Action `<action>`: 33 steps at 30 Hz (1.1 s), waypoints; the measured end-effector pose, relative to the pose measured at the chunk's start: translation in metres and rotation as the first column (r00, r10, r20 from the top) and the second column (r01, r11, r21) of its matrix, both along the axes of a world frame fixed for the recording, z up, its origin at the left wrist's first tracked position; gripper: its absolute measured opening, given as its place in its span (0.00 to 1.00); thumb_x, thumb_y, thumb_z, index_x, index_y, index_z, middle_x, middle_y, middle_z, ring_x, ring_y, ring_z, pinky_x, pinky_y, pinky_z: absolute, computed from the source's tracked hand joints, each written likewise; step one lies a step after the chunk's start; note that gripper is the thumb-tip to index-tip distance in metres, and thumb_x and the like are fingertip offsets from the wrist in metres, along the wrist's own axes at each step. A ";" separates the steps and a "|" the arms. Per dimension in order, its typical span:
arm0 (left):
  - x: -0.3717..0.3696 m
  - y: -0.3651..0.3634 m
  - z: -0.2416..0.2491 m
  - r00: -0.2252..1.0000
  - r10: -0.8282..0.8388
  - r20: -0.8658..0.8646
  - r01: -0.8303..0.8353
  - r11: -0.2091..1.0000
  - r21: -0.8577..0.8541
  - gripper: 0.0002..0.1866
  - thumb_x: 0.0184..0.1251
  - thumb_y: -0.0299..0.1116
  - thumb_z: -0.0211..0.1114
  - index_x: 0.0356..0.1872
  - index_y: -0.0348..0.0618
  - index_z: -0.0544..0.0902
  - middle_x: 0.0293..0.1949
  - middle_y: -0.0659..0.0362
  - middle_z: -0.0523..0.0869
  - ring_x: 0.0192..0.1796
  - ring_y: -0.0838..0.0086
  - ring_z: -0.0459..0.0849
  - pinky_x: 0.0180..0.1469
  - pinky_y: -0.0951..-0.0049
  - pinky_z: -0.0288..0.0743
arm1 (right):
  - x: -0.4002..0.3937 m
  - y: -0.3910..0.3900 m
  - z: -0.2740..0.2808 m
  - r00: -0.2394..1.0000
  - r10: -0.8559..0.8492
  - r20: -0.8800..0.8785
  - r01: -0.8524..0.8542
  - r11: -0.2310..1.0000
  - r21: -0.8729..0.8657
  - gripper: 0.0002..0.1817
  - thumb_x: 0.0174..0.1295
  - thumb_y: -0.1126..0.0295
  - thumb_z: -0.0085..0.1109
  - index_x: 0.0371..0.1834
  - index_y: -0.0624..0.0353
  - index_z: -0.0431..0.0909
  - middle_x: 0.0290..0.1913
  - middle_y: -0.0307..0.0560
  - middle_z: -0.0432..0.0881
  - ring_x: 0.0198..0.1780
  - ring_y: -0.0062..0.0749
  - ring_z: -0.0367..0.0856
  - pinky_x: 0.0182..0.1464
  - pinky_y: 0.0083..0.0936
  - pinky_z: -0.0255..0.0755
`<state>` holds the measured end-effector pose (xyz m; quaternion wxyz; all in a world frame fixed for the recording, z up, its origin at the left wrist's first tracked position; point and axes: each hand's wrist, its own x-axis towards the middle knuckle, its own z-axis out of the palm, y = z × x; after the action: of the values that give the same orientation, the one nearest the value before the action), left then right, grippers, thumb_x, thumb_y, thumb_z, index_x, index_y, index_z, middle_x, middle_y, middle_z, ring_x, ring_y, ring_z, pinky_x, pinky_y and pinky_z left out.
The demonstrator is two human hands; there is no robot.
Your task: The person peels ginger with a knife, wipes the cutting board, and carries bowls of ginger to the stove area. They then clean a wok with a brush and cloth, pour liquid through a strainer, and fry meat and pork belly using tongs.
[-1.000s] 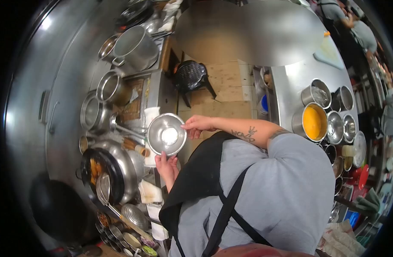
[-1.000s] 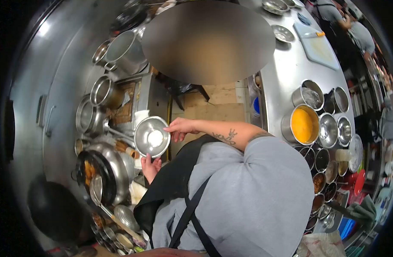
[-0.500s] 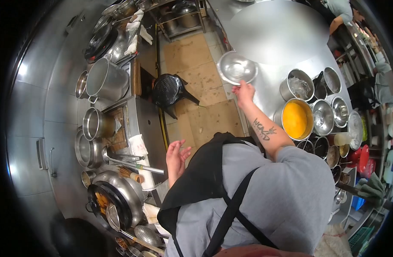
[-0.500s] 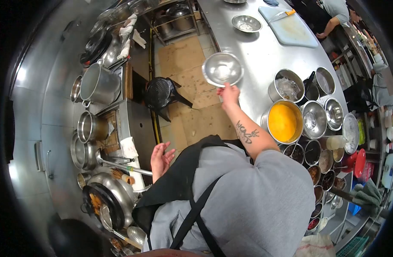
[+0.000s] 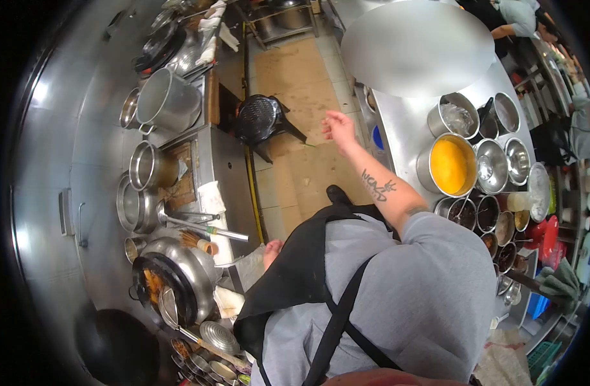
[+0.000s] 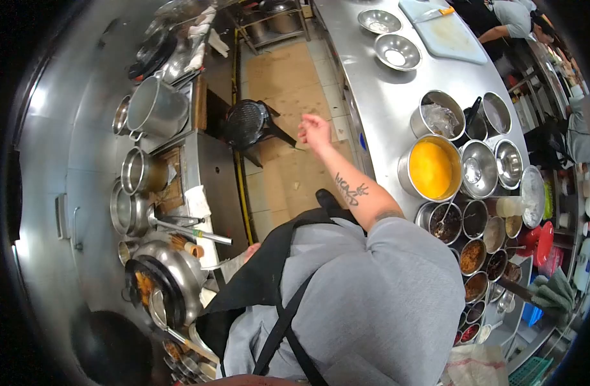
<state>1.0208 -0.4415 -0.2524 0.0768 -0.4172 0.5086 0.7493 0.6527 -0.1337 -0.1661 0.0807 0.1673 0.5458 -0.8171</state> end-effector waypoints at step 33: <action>0.306 -0.030 -0.022 0.929 0.333 0.161 -0.256 0.893 -0.370 0.14 0.69 0.37 0.64 0.50 0.41 0.78 0.42 0.57 0.84 0.38 0.69 0.86 0.36 0.70 0.80 | 0.226 0.136 0.009 0.364 0.515 0.776 0.096 -0.850 0.519 0.21 0.58 0.59 0.58 0.52 0.58 0.83 0.51 0.56 0.85 0.61 0.47 0.78 0.73 0.47 0.56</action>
<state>1.3270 -0.4711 -0.2746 -0.0561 -0.5772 0.5500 0.6010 0.8789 0.0027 -0.1567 0.2114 -0.3476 0.8671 0.2873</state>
